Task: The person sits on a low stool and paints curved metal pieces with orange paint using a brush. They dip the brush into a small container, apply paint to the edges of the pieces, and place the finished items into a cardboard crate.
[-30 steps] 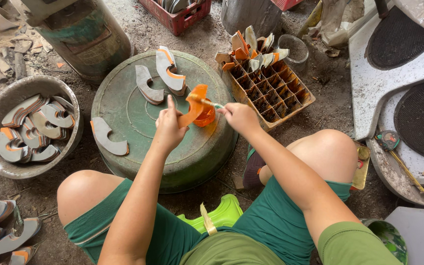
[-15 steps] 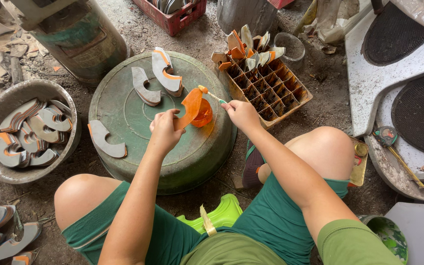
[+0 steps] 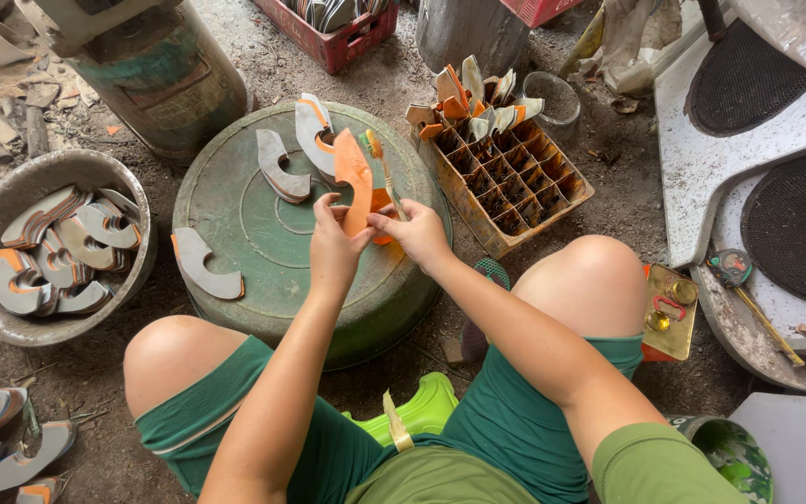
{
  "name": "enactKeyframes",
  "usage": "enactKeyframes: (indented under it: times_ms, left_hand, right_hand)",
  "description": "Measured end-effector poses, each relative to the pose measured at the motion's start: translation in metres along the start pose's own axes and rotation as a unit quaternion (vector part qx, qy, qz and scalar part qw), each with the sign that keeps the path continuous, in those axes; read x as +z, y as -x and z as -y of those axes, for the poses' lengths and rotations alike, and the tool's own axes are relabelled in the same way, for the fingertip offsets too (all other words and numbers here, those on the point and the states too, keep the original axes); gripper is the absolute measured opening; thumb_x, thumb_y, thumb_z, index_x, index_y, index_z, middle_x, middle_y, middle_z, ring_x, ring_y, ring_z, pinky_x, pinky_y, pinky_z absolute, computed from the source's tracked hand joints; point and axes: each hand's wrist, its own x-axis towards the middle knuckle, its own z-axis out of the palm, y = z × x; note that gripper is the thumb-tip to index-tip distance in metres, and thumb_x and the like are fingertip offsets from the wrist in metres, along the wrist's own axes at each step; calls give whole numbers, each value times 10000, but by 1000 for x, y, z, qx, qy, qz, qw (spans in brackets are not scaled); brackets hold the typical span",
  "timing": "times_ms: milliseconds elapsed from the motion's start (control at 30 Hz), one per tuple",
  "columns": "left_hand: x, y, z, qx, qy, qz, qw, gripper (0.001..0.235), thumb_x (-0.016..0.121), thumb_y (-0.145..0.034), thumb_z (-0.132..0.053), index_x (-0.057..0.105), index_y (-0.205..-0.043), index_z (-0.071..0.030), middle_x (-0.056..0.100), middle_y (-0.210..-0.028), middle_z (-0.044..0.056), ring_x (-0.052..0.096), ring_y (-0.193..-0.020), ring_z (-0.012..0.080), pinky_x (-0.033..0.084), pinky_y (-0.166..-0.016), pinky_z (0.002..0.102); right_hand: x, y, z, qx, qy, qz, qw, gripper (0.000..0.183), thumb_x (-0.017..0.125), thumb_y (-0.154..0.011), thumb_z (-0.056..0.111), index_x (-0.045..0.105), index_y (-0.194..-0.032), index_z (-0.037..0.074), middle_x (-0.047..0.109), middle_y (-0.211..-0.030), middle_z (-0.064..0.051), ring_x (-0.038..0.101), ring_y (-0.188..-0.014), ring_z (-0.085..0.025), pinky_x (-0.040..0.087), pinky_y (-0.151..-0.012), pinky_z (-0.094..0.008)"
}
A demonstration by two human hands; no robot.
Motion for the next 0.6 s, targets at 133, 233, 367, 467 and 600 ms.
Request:
enactKeyframes:
  times_ms: [133, 233, 367, 467, 600]
  left_hand:
    - [3, 6, -7, 35, 19, 15, 999, 878, 872, -786, -224, 356, -1468, -24, 691, -1266, 206, 686, -1123, 371, 550, -938, 406]
    - [-1, 8, -15, 125, 20, -8, 992, 1115, 911, -731, -237, 196, -1542, 36, 443, -1498, 329, 498, -1347, 473, 462, -1068, 436]
    - [-23, 4, -21, 127, -95, -34, 987, 1094, 917, -758, -269, 234, -1579, -35, 234, -1607, 308, 265, -1475, 508, 326, -1151, 588]
    - [-46, -5, -24, 177, -258, -4, 950, 947, 888, -762, -260, 397, -1564, -155, 332, -1628, 184, 288, -1498, 428, 302, -1138, 662]
    - [-57, -4, -26, 225, -335, 35, 914, 920, 889, -696, -275, 466, -1509, -194, 443, -1548, 66, 335, -1463, 338, 259, -1156, 674]
  right_hand:
    - [15, -12, -1, 35, -131, -12, 991, 240, 818, -849, 165, 710, -973, -10, 754, -883, -66, 729, -768, -137, 593, -697, -277]
    - [8, -24, -2, 12, -97, -69, 993, 223, 811, -866, 149, 728, -979, -24, 743, -870, -64, 691, -751, -129, 566, -681, -280]
    - [-29, -35, 1, -13, 96, -84, 992, 203, 810, -885, 177, 773, -989, 7, 761, -888, -35, 664, -771, -91, 538, -726, -261]
    - [-49, -42, 11, -11, 143, 0, 990, 226, 794, -876, 209, 787, -1018, 33, 776, -921, -5, 679, -820, -56, 542, -765, -250]
    - [-54, -45, 22, 63, 138, 49, 987, 266, 784, -889, 259, 784, -1023, 28, 754, -890, -8, 671, -782, -66, 542, -724, -254]
